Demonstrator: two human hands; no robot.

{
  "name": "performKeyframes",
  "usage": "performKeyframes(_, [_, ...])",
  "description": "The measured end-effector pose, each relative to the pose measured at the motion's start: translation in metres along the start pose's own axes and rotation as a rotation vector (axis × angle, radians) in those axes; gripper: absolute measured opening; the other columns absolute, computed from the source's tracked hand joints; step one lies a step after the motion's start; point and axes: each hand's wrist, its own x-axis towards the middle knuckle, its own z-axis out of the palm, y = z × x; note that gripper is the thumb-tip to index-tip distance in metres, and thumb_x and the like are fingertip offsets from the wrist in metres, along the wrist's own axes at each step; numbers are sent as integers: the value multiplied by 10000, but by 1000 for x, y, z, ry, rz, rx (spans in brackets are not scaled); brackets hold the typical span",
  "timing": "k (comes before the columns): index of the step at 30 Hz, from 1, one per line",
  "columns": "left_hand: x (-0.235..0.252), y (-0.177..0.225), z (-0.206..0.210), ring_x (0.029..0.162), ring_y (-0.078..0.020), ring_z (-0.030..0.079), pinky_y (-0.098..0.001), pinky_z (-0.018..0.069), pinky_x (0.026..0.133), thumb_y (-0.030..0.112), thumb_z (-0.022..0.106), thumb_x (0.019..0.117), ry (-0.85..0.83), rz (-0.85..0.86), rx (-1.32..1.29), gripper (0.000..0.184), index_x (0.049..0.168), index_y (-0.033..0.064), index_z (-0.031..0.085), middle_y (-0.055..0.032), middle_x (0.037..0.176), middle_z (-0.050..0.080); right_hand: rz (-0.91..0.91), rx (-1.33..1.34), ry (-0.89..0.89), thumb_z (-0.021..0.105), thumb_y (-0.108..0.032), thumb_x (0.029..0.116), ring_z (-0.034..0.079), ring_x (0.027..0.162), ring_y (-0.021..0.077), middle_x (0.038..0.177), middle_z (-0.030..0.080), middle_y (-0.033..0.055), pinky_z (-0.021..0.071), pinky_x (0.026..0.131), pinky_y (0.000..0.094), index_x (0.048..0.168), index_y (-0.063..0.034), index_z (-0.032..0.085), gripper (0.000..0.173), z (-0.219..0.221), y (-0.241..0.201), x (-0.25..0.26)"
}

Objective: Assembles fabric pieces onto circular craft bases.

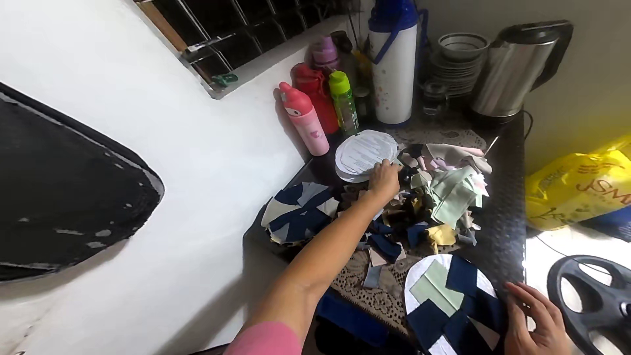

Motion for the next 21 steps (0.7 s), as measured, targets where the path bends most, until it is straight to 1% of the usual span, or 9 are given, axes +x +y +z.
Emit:
performKeyframes(2, [4,-6,1,1238,-429,564,-572,490,1011,2,599,945,22,12,-25,292,1229,6,670,-246,1271,605,-5,-4,9,534,-91,959,621,1114,199,1178,650,252,499,924,279,1046,41,748,265,0,0,0])
performKeyframes(5, [7,-14,-8,1174,-395,620,-559,501,1000,9,627,927,21,30,-102,244,1163,-21,682,-235,1205,646,-5,1,12,536,-91,966,625,1106,193,1184,649,250,506,914,268,1058,34,750,264,1,-1,0])
performKeyframes(9, [-1,-24,-38,1104,-385,668,-597,510,966,52,683,915,100,39,-276,248,1155,-1,708,-222,1141,703,0,-6,30,529,-106,961,628,1104,212,1177,662,225,502,911,331,1046,10,756,269,1,1,-2])
performKeyframes(10, [-6,-27,-49,1097,-373,667,-590,507,963,47,693,911,102,40,-327,251,1157,-2,707,-218,1142,701,3,-3,31,527,-109,958,626,1107,226,1179,660,228,492,917,366,1045,10,755,271,1,0,-2])
performKeyframes(12, [-20,-35,-69,1070,-333,667,-552,517,952,20,713,895,85,61,-434,250,1141,-15,695,-205,1134,695,6,0,27,529,-113,957,625,1108,231,1183,658,225,492,922,376,1051,9,753,272,1,-1,-2])
performKeyframes(14, [-40,-41,-86,1016,-288,671,-505,539,915,-9,718,886,20,104,-505,242,1125,-27,683,-187,1102,693,-1,11,25,532,-105,959,626,1101,229,1182,656,227,496,922,359,1052,17,751,267,0,0,-2])
performKeyframes(17, [-79,-46,-96,868,-181,650,-376,553,783,-51,714,884,-172,166,-569,191,1066,-21,664,-131,1001,684,-14,23,20,530,-100,968,624,1098,201,1180,652,230,501,923,299,1057,26,745,265,0,0,-3])
performKeyframes(19, [-97,-46,-92,903,-154,647,-348,548,831,-34,697,904,-345,172,-539,193,1096,-29,679,-125,1035,689,-9,20,20,532,-103,968,623,1106,193,1184,651,224,506,914,275,1061,18,747,264,0,-1,-2])
performKeyframes(21, [-107,-46,-80,923,-107,625,-304,523,863,31,668,954,-466,171,-475,178,1122,-23,692,-102,1077,684,-10,15,25,532,-101,964,628,1097,204,1181,652,235,511,904,280,1058,25,746,265,0,-2,-3])
